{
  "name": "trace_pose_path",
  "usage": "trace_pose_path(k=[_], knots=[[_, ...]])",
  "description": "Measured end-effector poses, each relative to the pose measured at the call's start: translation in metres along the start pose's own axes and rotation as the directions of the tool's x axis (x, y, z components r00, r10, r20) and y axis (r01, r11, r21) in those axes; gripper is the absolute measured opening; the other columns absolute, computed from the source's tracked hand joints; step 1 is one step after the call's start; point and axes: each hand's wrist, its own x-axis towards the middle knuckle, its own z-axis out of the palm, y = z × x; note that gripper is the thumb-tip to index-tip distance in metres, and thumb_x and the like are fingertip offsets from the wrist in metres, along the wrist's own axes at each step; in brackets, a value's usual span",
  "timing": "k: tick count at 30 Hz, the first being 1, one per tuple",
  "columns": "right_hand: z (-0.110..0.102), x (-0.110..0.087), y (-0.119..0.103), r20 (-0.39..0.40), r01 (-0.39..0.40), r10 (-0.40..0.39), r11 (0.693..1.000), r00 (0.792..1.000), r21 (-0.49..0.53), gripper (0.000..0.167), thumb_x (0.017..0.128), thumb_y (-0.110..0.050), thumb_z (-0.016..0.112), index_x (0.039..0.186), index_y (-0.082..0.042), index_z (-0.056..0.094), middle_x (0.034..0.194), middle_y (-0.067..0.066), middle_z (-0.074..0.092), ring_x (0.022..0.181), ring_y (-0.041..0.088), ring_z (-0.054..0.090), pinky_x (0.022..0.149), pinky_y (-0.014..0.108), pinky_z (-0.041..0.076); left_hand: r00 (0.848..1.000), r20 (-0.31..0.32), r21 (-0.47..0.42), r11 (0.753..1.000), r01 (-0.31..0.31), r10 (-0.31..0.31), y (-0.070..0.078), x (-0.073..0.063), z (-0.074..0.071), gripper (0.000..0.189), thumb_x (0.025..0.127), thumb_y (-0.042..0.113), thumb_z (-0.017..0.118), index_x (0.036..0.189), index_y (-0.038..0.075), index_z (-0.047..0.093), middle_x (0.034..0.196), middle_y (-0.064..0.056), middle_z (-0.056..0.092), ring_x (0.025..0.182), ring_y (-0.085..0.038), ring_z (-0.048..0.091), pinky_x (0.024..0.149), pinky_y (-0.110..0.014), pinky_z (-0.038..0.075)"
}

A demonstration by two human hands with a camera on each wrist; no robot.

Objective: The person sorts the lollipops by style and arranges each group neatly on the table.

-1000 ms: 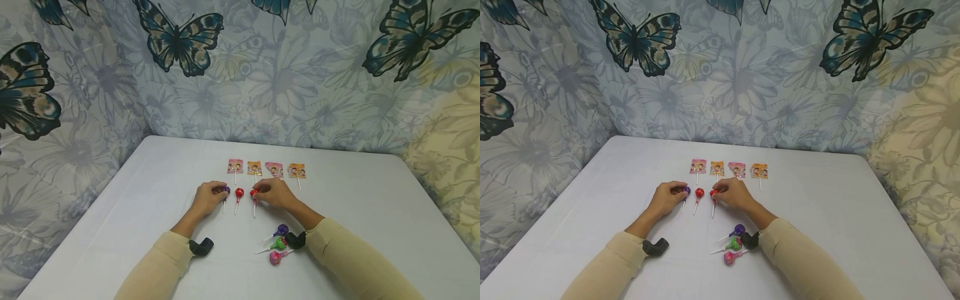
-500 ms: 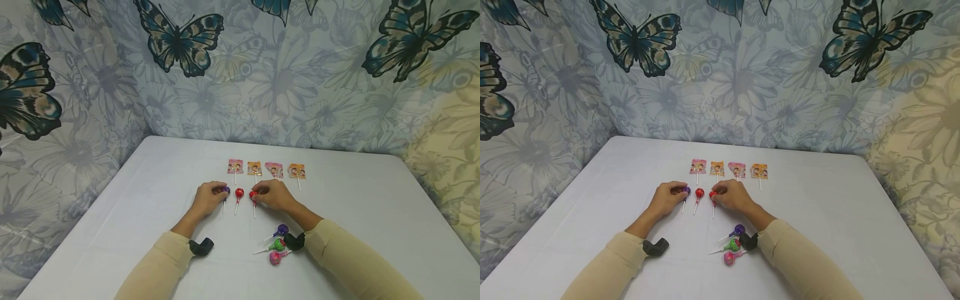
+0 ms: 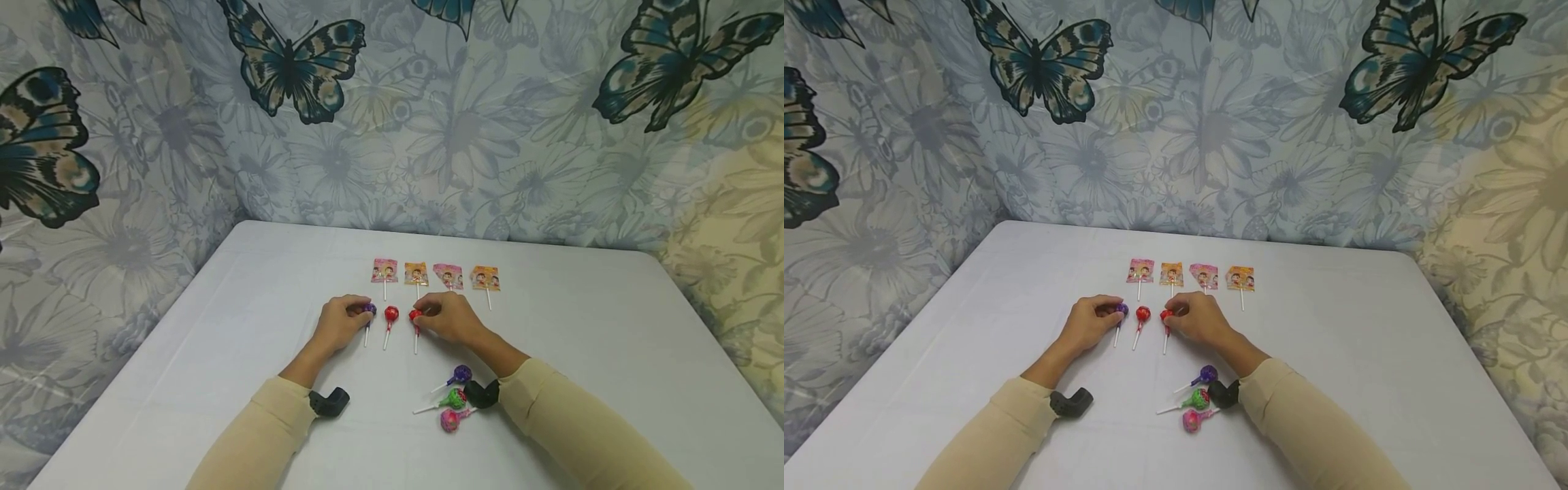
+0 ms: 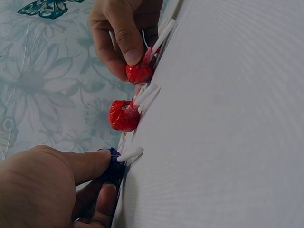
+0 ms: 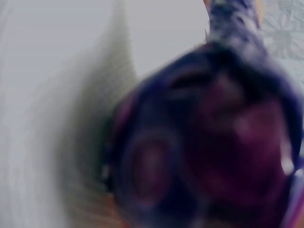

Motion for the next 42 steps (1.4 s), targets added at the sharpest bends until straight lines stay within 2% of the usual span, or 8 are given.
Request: trace_pose_path(k=[5, 10, 15, 21, 29, 36, 42], knots=[[-0.001, 0.000, 0.001, 0.005, 0.016, -0.016, 1.000, 1.000, 0.024, 0.018, 0.082, -0.016, 0.078, 0.099, -0.013, 0.074, 0.087, -0.004, 0.068, 0.080, 0.016, 0.061, 0.064, 0.030, 0.050, 1.000, -0.002, 0.003, 1.000, 0.009, -0.009, 0.001, -0.001, 0.000, 0.025, 0.084, 0.005, 0.074, 0.109, 0.002, 0.072, 0.083, -0.002, 0.063, 0.073, -0.014, 0.057, 0.066, -0.030, 0.048], [-0.009, -0.003, 0.002, 0.004, 0.019, -0.019, 0.999, 1.000, 0.047, 0.024, 0.082, -0.017, 0.077, 0.104, -0.012, 0.073, 0.097, -0.001, 0.069, 0.088, 0.018, 0.064, 0.065, 0.032, 0.052, 1.000, 0.003, 0.002, 1.000, -0.001, 0.001, 0.001, 0.000, 0.001, 0.025, 0.084, 0.005, 0.075, 0.108, 0.002, 0.072, 0.082, -0.002, 0.063, 0.073, -0.014, 0.057, 0.066, -0.029, 0.048], [-0.026, -0.011, -0.002, -0.048, 0.042, -0.040, 0.998, 0.998, 0.055, 0.029, 0.084, -0.021, 0.076, 0.111, -0.010, 0.071, 0.108, 0.004, 0.068, 0.093, 0.022, 0.064, 0.070, 0.037, 0.052, 1.000, 0.001, 0.002, 1.000, -0.011, 0.011, 0.000, 0.001, 0.001, 0.024, 0.083, 0.005, 0.075, 0.108, 0.002, 0.072, 0.081, -0.002, 0.063, 0.072, -0.014, 0.056, 0.065, -0.029, 0.048], [-0.049, -0.031, -0.012, -0.133, 0.066, -0.056, 0.995, 0.990, 0.070, 0.033, 0.085, -0.025, 0.075, 0.115, -0.011, 0.070, 0.112, 0.006, 0.067, 0.095, 0.024, 0.063, 0.076, 0.041, 0.053, 1.000, 0.004, -0.004, 1.000, -0.004, 0.004, -0.002, 0.003, 0.002, 0.025, 0.083, 0.005, 0.075, 0.108, 0.003, 0.072, 0.082, -0.002, 0.063, 0.073, -0.014, 0.057, 0.066, -0.029, 0.048], [-0.061, -0.071, -0.014, -0.175, 0.129, -0.108, 0.985, 0.979, 0.114, 0.028, 0.085, -0.021, 0.076, 0.112, -0.013, 0.071, 0.111, 0.003, 0.066, 0.094, 0.021, 0.062, 0.078, 0.039, 0.052, 1.000, 0.005, -0.004, 1.000, 0.007, -0.007, -0.002, 0.003, 0.001, 0.025, 0.084, 0.006, 0.074, 0.109, 0.003, 0.072, 0.084, -0.002, 0.064, 0.074, -0.015, 0.057, 0.067, -0.029, 0.048], [-0.053, -0.111, -0.012, -0.206, 0.247, -0.228, 0.966, 0.952, 0.073, 0.024, 0.083, -0.016, 0.078, 0.106, -0.021, 0.071, 0.106, -0.010, 0.065, 0.090, 0.016, 0.058, 0.073, 0.034, 0.050, 1.000, 0.008, -0.015, 1.000, 0.009, -0.009, -0.001, 0.002, 0.000, 0.025, 0.084, 0.005, 0.074, 0.109, 0.002, 0.072, 0.084, -0.003, 0.064, 0.074, -0.015, 0.057, 0.067, -0.030, 0.048], [-0.041, -0.129, -0.006, -0.160, 0.413, -0.392, 0.901, 0.906, 0.134, 0.029, 0.082, -0.010, 0.078, 0.108, -0.023, 0.070, 0.102, -0.006, 0.066, 0.083, 0.016, 0.056, 0.066, 0.030, 0.047, 1.000, 0.005, -0.004, 1.000, -0.003, 0.003, -0.001, 0.001, -0.001, 0.026, 0.085, 0.006, 0.074, 0.110, 0.002, 0.072, 0.087, -0.004, 0.065, 0.076, -0.015, 0.059, 0.069, -0.031, 0.050]])
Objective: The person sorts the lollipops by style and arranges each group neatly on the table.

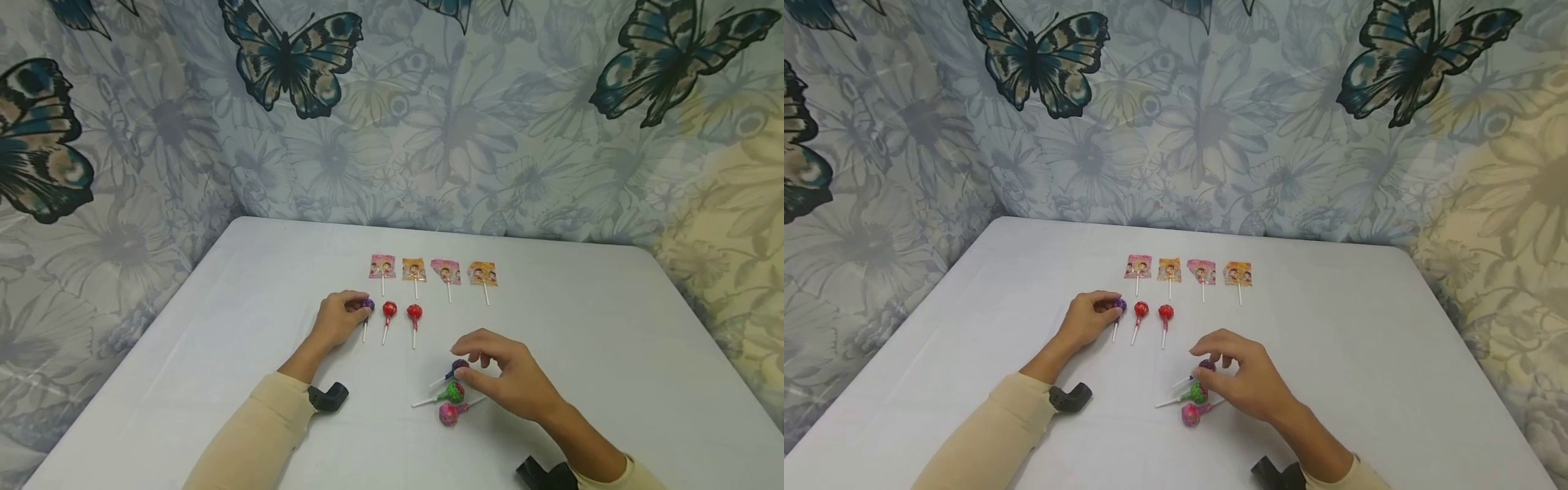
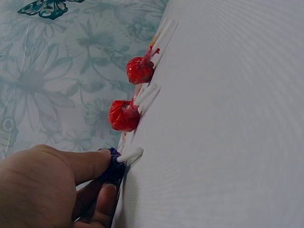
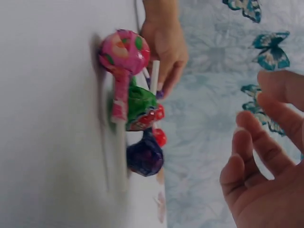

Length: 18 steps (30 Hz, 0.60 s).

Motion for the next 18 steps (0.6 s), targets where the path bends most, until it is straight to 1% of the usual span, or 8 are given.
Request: trace_pose_path(k=[3, 7, 11, 13, 16, 18], knots=[[0.003, -0.006, 0.005, 0.062, 0.047, -0.052, 0.996, 0.997, 0.075, 0.028, 0.083, -0.008, 0.077, 0.108, -0.018, 0.070, 0.100, -0.002, 0.066, 0.082, 0.016, 0.056, 0.066, 0.030, 0.046, 1.000, 0.000, -0.003, 1.000, 0.000, 0.000, 0.002, -0.001, 0.000, 0.026, 0.085, 0.005, 0.073, 0.110, 0.002, 0.071, 0.088, -0.005, 0.065, 0.077, -0.016, 0.059, 0.070, -0.032, 0.050], [0.007, -0.013, 0.014, 0.145, 0.046, -0.066, 0.989, 0.987, 0.142, 0.023, 0.083, -0.007, 0.076, 0.105, -0.014, 0.072, 0.096, 0.001, 0.067, 0.081, 0.015, 0.056, 0.065, 0.029, 0.046, 1.000, 0.007, 0.000, 1.000, 0.008, -0.008, 0.003, -0.002, 0.000, 0.027, 0.085, 0.005, 0.073, 0.111, 0.002, 0.071, 0.088, -0.005, 0.065, 0.077, -0.016, 0.059, 0.069, -0.031, 0.050], [0.010, -0.016, 0.023, 0.196, 0.064, -0.102, 0.980, 0.975, 0.190, 0.024, 0.083, -0.005, 0.076, 0.105, -0.013, 0.072, 0.093, 0.000, 0.067, 0.080, 0.016, 0.055, 0.063, 0.031, 0.045, 1.000, 0.002, 0.002, 1.000, 0.014, -0.014, 0.004, -0.002, 0.000, 0.027, 0.085, 0.006, 0.073, 0.111, 0.002, 0.071, 0.088, -0.005, 0.065, 0.077, -0.016, 0.059, 0.069, -0.031, 0.050], [0.012, -0.017, 0.025, 0.216, 0.091, -0.138, 0.972, 0.966, 0.216, 0.024, 0.083, -0.004, 0.075, 0.105, -0.012, 0.072, 0.094, 0.001, 0.067, 0.080, 0.017, 0.055, 0.063, 0.031, 0.046, 1.000, -0.002, 0.003, 1.000, 0.018, -0.018, 0.005, -0.002, -0.001, 0.026, 0.085, 0.005, 0.073, 0.111, 0.002, 0.071, 0.088, -0.005, 0.065, 0.077, -0.016, 0.059, 0.070, -0.031, 0.050], [0.015, -0.017, 0.025, 0.243, 0.126, -0.180, 0.967, 0.953, 0.222, 0.025, 0.084, -0.004, 0.074, 0.107, -0.013, 0.071, 0.100, 0.000, 0.067, 0.087, 0.016, 0.058, 0.071, 0.030, 0.049, 1.000, -0.002, 0.003, 1.000, 0.023, -0.023, 0.005, -0.002, -0.001, 0.026, 0.085, 0.005, 0.073, 0.111, 0.003, 0.071, 0.088, -0.005, 0.065, 0.077, -0.017, 0.059, 0.069, -0.031, 0.050], [0.016, -0.018, 0.026, 0.254, 0.158, -0.208, 0.967, 0.945, 0.202, 0.025, 0.084, -0.004, 0.074, 0.108, -0.013, 0.072, 0.104, -0.002, 0.067, 0.093, 0.015, 0.059, 0.077, 0.030, 0.050, 1.000, 0.002, 0.003, 1.000, 0.023, -0.023, 0.005, -0.002, -0.001, 0.026, 0.085, 0.005, 0.073, 0.111, 0.003, 0.071, 0.087, -0.005, 0.065, 0.077, -0.016, 0.058, 0.069, -0.031, 0.050]])
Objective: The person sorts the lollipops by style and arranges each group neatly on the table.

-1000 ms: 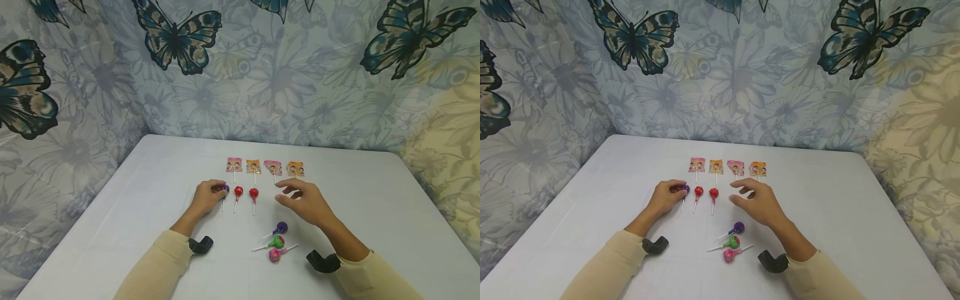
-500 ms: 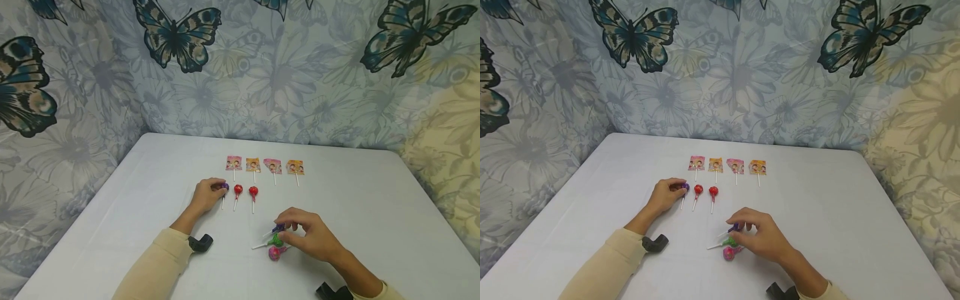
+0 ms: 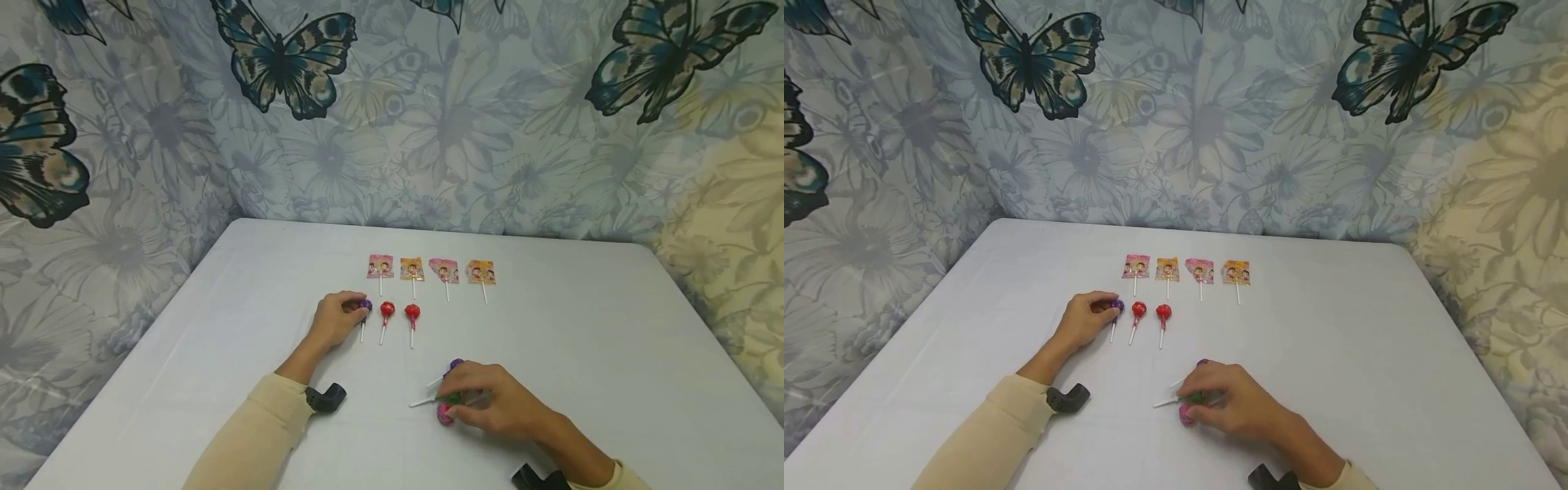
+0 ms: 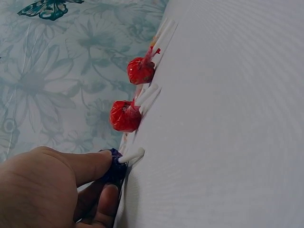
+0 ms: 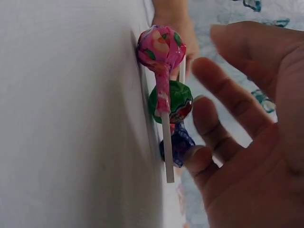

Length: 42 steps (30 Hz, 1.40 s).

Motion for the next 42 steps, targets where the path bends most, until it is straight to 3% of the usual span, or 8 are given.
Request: trace_pose_path(k=[4, 11, 18, 25, 33, 42], knots=[[0.0016, -0.0021, 0.0003, 0.028, 0.024, -0.022, 0.995, 0.999, -0.093, 0.027, 0.082, -0.004, 0.075, 0.107, -0.015, 0.073, 0.109, -0.005, 0.065, 0.100, 0.014, 0.057, 0.083, 0.031, 0.049, 1.000, -0.001, 0.000, 1.000, 0.000, 0.000, -0.0013, 0.0004, 0.0010, 0.026, 0.085, 0.005, 0.074, 0.111, 0.003, 0.072, 0.086, -0.004, 0.064, 0.076, -0.016, 0.058, 0.068, -0.030, 0.049], [0.0038, -0.0026, -0.0008, 0.100, 0.021, 0.002, 0.972, 0.995, -0.233, 0.029, 0.082, -0.010, 0.076, 0.109, -0.022, 0.073, 0.114, -0.010, 0.059, 0.100, 0.009, 0.052, 0.081, 0.027, 0.049, 1.000, -0.001, 0.005, 1.000, 0.002, -0.002, -0.0018, 0.0002, 0.0007, 0.026, 0.085, 0.006, 0.073, 0.111, 0.003, 0.071, 0.088, -0.004, 0.065, 0.078, -0.017, 0.059, 0.070, -0.031, 0.050], [0.0050, 0.0003, -0.0035, 0.110, -0.016, 0.055, 0.944, 0.992, -0.329, 0.026, 0.081, -0.017, 0.079, 0.104, -0.027, 0.074, 0.116, -0.009, 0.057, 0.103, 0.010, 0.051, 0.085, 0.030, 0.049, 1.000, -0.008, 0.008, 1.000, 0.003, -0.003, -0.0034, -0.0003, -0.0015, 0.026, 0.086, 0.006, 0.073, 0.112, 0.004, 0.071, 0.089, -0.005, 0.066, 0.079, -0.017, 0.060, 0.071, -0.032, 0.051], [0.0047, 0.0003, -0.0019, 0.042, 0.059, -0.049, 0.961, 0.998, -0.270, 0.024, 0.081, -0.011, 0.077, 0.102, -0.021, 0.073, 0.110, -0.007, 0.060, 0.099, 0.011, 0.054, 0.080, 0.029, 0.050, 1.000, 0.000, 0.012, 1.000, 0.000, 0.000, -0.0042, 0.0003, 0.0001, 0.027, 0.086, 0.007, 0.073, 0.112, 0.004, 0.071, 0.089, -0.005, 0.066, 0.077, -0.016, 0.059, 0.070, -0.031, 0.050], [0.0036, 0.0017, -0.0021, -0.053, 0.020, -0.026, 0.995, 0.998, -0.102, 0.026, 0.081, -0.006, 0.077, 0.103, -0.016, 0.069, 0.094, -0.007, 0.065, 0.074, 0.012, 0.055, 0.057, 0.024, 0.047, 1.000, 0.001, 0.004, 1.000, 0.011, -0.011, -0.0045, 0.0003, 0.0011, 0.026, 0.085, 0.006, 0.074, 0.111, 0.004, 0.072, 0.087, -0.004, 0.064, 0.077, -0.016, 0.058, 0.069, -0.031, 0.049], [0.0002, 0.0020, -0.0052, -0.119, -0.030, 0.019, 0.995, 0.993, -0.091, 0.026, 0.081, -0.003, 0.076, 0.105, -0.011, 0.073, 0.095, -0.006, 0.064, 0.071, 0.011, 0.055, 0.055, 0.026, 0.048, 1.000, -0.001, 0.005, 1.000, 0.008, -0.008, -0.0029, 0.0001, 0.0006, 0.026, 0.085, 0.006, 0.073, 0.111, 0.004, 0.071, 0.087, -0.004, 0.065, 0.076, -0.016, 0.059, 0.069, -0.031, 0.050]])
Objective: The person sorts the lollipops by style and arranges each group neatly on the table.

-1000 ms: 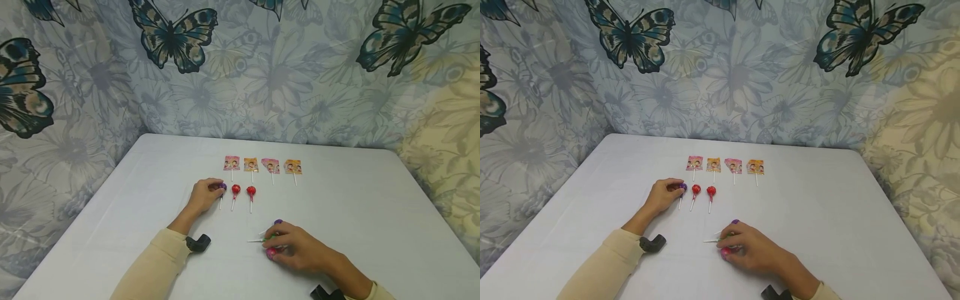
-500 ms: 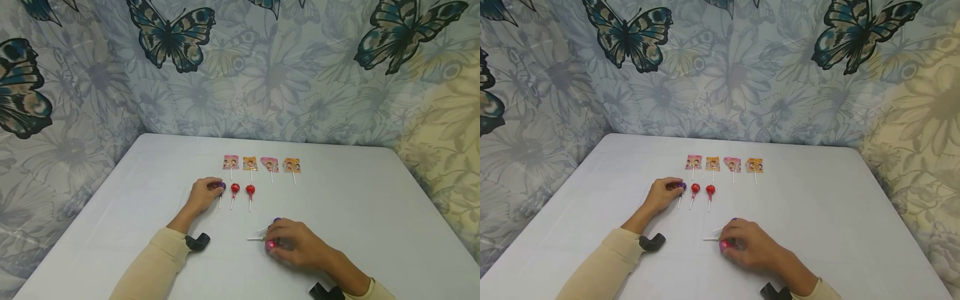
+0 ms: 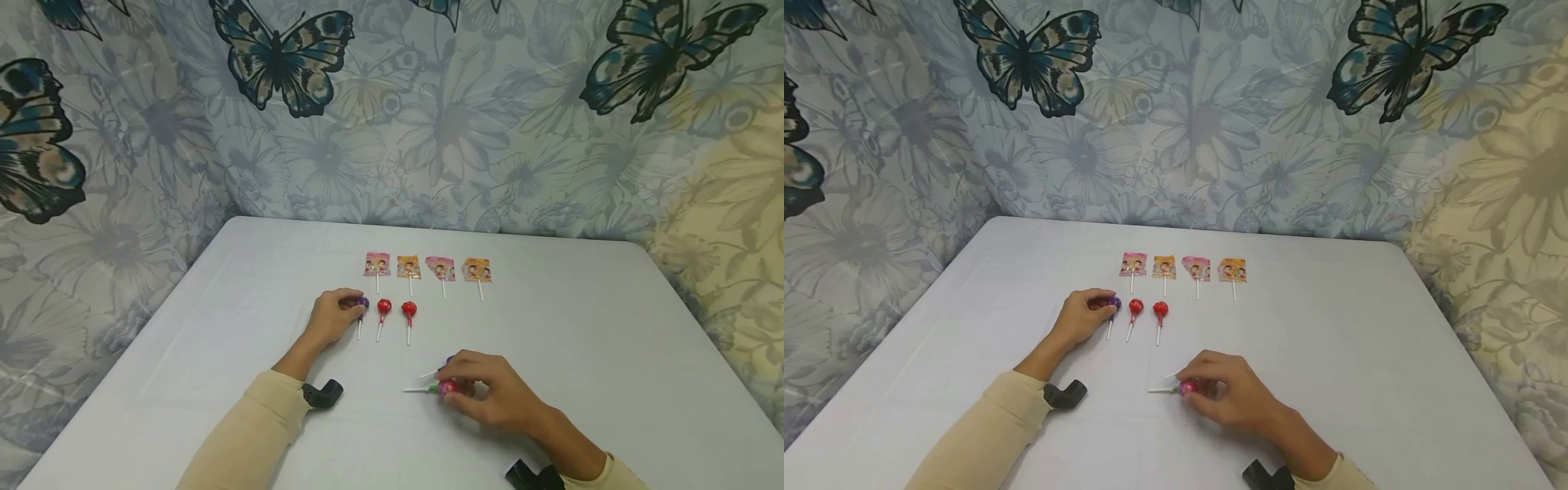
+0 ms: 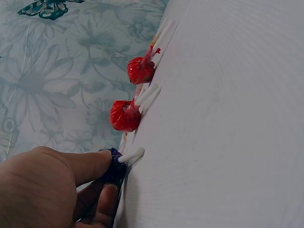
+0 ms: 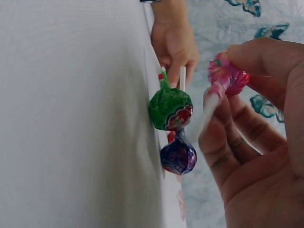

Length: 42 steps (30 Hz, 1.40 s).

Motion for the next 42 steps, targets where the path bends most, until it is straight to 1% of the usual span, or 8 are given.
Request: trace_pose_path(k=[5, 10, 18, 21, 25, 28, 34, 42], knots=[[-0.002, -0.001, 0.001, -0.034, -0.031, 0.034, 0.995, 0.999, 0.098, 0.029, 0.078, 0.009, 0.073, 0.103, -0.006, 0.071, 0.098, 0.001, 0.065, 0.076, 0.013, 0.061, 0.063, 0.029, 0.055, 1.000, 0.003, 0.001, 1.000, 0.003, -0.003, 0.000, -0.001, 0.001, 0.026, 0.086, 0.006, 0.073, 0.111, 0.004, 0.071, 0.087, -0.004, 0.065, 0.076, -0.016, 0.059, 0.069, -0.031, 0.050], [-0.002, 0.000, 0.000, -0.062, -0.041, 0.055, 0.978, 0.997, 0.205, 0.032, 0.077, 0.018, 0.068, 0.104, 0.001, 0.067, 0.099, 0.011, 0.063, 0.080, 0.019, 0.064, 0.068, 0.033, 0.056, 1.000, -0.005, 0.009, 1.000, 0.000, 0.000, 0.000, 0.000, 0.000, 0.025, 0.086, 0.007, 0.073, 0.111, 0.005, 0.072, 0.087, -0.004, 0.065, 0.077, -0.016, 0.059, 0.069, -0.032, 0.050], [-0.006, 0.003, -0.008, -0.124, -0.087, 0.117, 0.970, 0.985, 0.227, 0.025, 0.084, 0.010, 0.068, 0.105, -0.003, 0.068, 0.101, 0.008, 0.064, 0.083, 0.019, 0.062, 0.069, 0.031, 0.055, 1.000, 0.003, 0.005, 1.000, -0.002, 0.002, 0.000, 0.000, 0.001, 0.026, 0.086, 0.006, 0.072, 0.111, 0.004, 0.071, 0.086, -0.004, 0.065, 0.076, -0.016, 0.059, 0.068, -0.031, 0.049], [-0.007, 0.003, -0.007, -0.142, -0.061, 0.103, 0.959, 0.984, 0.276, 0.029, 0.082, 0.013, 0.069, 0.107, -0.002, 0.067, 0.102, 0.011, 0.063, 0.085, 0.021, 0.061, 0.071, 0.030, 0.054, 1.000, 0.007, 0.001, 1.000, 0.001, -0.001, 0.000, 0.000, 0.001, 0.026, 0.086, 0.006, 0.072, 0.112, 0.004, 0.071, 0.087, -0.004, 0.065, 0.076, -0.016, 0.058, 0.068, -0.030, 0.049], [-0.011, 0.005, -0.007, -0.174, 0.015, 0.045, 0.944, 0.984, 0.330, 0.035, 0.078, 0.019, 0.068, 0.109, 0.003, 0.063, 0.102, 0.018, 0.060, 0.088, 0.024, 0.059, 0.073, 0.030, 0.054, 1.000, 0.004, -0.007, 1.000, 0.003, -0.003, 0.001, 0.001, 0.001, 0.025, 0.085, 0.005, 0.073, 0.111, 0.004, 0.072, 0.087, -0.005, 0.065, 0.076, -0.017, 0.058, 0.068, -0.030, 0.049], [-0.015, 0.007, -0.010, -0.199, 0.005, 0.062, 0.947, 0.978, 0.320, 0.034, 0.078, 0.019, 0.068, 0.107, 0.003, 0.063, 0.101, 0.017, 0.059, 0.089, 0.023, 0.059, 0.074, 0.029, 0.054, 1.000, 0.001, -0.001, 1.000, 0.002, -0.002, 0.001, 0.002, 0.000, 0.025, 0.085, 0.006, 0.073, 0.110, 0.004, 0.072, 0.086, -0.005, 0.065, 0.075, -0.017, 0.058, 0.068, -0.031, 0.048], [-0.027, 0.013, -0.016, -0.239, -0.078, 0.139, 0.965, 0.961, 0.249, 0.030, 0.079, 0.016, 0.070, 0.104, 0.001, 0.064, 0.098, 0.012, 0.063, 0.085, 0.022, 0.062, 0.075, 0.031, 0.054, 1.000, -0.002, 0.021, 1.000, 0.005, -0.005, 0.002, 0.002, -0.001, 0.025, 0.085, 0.007, 0.073, 0.110, 0.005, 0.072, 0.084, -0.003, 0.064, 0.074, -0.016, 0.057, 0.067, -0.030, 0.047], [-0.038, 0.027, -0.020, -0.285, -0.057, 0.106, 0.983, 0.953, 0.175, 0.030, 0.079, 0.015, 0.070, 0.106, 0.002, 0.066, 0.095, 0.010, 0.065, 0.084, 0.022, 0.061, 0.075, 0.028, 0.053, 1.000, 0.001, 0.003, 1.000, -0.005, 0.005, 0.001, 0.002, 0.000, 0.025, 0.085, 0.006, 0.073, 0.110, 0.004, 0.072, 0.083, -0.003, 0.064, 0.073, -0.016, 0.057, 0.066, -0.030, 0.047]])
